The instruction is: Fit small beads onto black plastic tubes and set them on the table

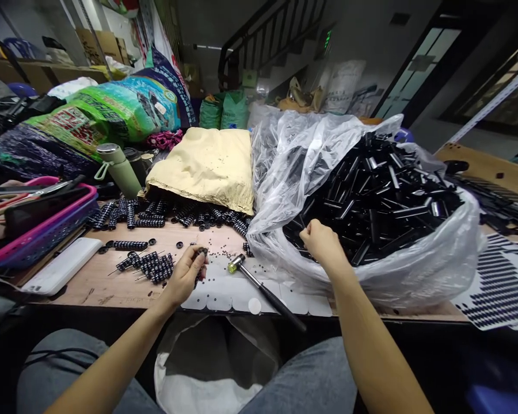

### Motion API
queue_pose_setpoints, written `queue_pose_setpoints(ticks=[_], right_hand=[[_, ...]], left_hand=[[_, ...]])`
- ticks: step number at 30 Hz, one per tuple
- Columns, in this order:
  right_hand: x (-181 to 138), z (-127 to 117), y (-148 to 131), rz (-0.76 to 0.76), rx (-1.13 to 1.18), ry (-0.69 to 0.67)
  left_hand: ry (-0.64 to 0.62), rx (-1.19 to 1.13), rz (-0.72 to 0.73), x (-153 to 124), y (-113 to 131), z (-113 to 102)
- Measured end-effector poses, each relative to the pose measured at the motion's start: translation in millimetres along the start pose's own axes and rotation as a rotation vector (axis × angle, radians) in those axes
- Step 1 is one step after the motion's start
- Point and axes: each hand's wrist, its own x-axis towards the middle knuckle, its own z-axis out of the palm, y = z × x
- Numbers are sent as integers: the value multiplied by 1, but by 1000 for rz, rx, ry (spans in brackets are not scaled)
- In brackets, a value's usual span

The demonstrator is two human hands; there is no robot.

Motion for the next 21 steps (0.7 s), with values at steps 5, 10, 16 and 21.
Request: queue_pose_setpoints(ticks=[5, 10, 16, 21], right_hand=[[-44, -29, -29, -439, 403, -608], [-64, -1, -69, -688, 544, -562], [-96, 51, -86, -795, 436, -59], [-107, 65, -83, -723, 554, -92]], left_hand=[[-158, 209, 188, -14, 37, 23], [-365, -93, -168, -15, 33, 40], [-75, -267, -424, -16, 8, 33], [-73, -493, -410, -21, 9, 30]])
